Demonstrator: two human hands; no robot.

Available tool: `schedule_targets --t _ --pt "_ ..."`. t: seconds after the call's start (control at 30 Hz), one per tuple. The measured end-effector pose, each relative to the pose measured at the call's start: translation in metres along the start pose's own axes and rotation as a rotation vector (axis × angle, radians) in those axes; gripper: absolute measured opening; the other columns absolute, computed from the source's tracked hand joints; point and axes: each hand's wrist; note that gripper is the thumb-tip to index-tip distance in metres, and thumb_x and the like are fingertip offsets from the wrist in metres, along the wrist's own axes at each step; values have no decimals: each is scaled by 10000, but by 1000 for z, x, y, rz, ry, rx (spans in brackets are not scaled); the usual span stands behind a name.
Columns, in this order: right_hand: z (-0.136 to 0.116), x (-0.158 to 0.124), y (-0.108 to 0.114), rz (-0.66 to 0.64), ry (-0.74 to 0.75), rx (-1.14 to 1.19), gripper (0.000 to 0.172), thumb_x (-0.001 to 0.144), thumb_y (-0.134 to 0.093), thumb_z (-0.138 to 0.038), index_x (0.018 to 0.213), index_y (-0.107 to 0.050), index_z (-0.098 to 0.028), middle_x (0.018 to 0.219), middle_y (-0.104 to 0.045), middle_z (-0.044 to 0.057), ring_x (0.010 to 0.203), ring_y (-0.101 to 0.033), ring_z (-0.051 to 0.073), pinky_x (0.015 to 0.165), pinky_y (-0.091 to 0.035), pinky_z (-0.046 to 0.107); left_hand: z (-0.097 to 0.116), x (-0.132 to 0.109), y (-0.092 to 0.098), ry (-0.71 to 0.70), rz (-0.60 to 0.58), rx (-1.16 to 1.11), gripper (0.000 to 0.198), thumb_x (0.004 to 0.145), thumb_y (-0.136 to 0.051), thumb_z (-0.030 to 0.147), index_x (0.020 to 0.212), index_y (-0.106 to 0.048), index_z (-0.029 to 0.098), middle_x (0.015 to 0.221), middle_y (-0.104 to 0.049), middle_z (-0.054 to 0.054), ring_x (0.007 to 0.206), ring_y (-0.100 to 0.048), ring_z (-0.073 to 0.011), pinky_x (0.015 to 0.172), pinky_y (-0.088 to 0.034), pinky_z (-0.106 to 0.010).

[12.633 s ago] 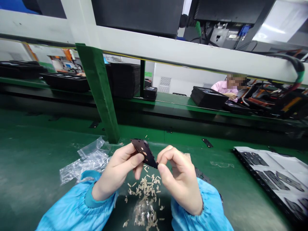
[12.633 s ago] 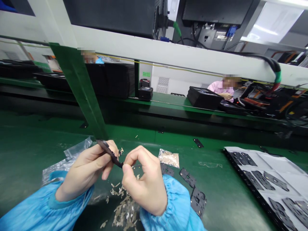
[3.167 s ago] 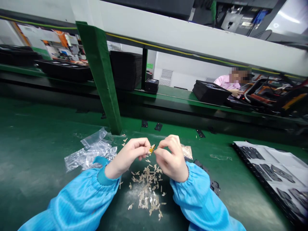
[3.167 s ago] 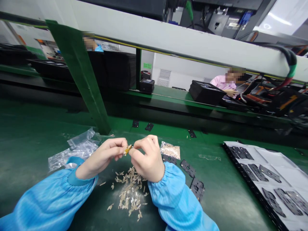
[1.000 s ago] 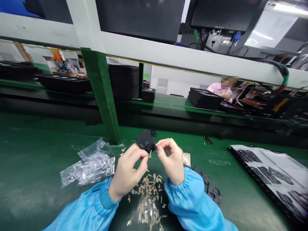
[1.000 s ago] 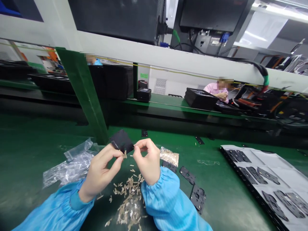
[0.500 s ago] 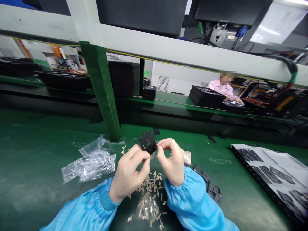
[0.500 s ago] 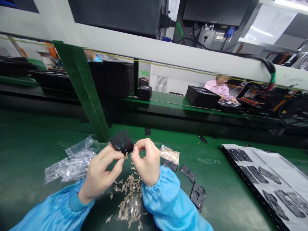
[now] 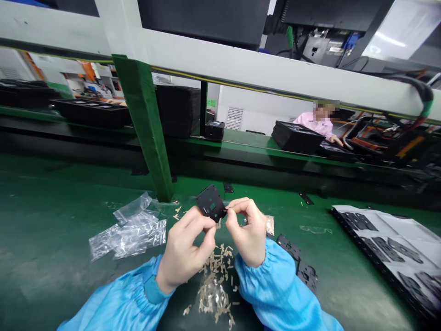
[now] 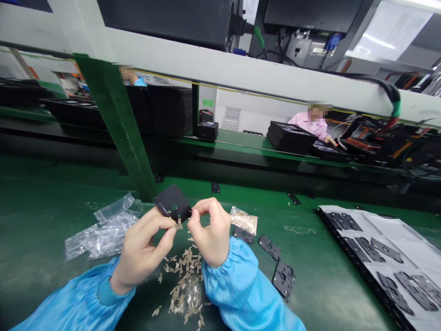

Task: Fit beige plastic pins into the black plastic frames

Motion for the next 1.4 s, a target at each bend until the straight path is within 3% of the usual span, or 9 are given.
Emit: schedule_targets --t 0.3,0.57,0.77,1.4 --pt "-4 0 0 -19 45 -17 156 737 -521 -46 683 -480 -186 709 -559 -2 662 -545 117 609 -437 243 0 0 1 -17 7 11 150 784 -483 31 701 -524 149 671 -502 -16 621 -480 -111 546 -395 -228" --pt "-6 6 6 -166 -240 231 128 761 -512 -105 660 -492 -181 723 -548 6 678 -525 124 609 -438 240 -5 2 3 -117 4 77 147 770 -490 21 714 -539 148 655 -499 -13 616 -477 -111 546 -402 -231" --pt "-4 9 10 -212 -332 365 126 774 -525 -131 658 -507 -176 725 -526 -7 683 -503 109 612 -416 220 -7 2 4 -143 -4 83 147 763 -497 15 729 -551 147 658 -510 -13 618 -485 -108 551 -404 -228" --pt "-13 4 9 -127 -189 236 140 754 -506 -94 652 -475 -184 683 -519 -2 646 -499 119 580 -418 242 -3 7 11 -71 -26 -45 155 755 -481 42 693 -548 167 627 -516 3 580 -490 -105 515 -407 -222"
Point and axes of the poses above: each hand's wrist, its own x-axis towards the middle knuckle, its own y-axis out of the back of the hand, z = x × y
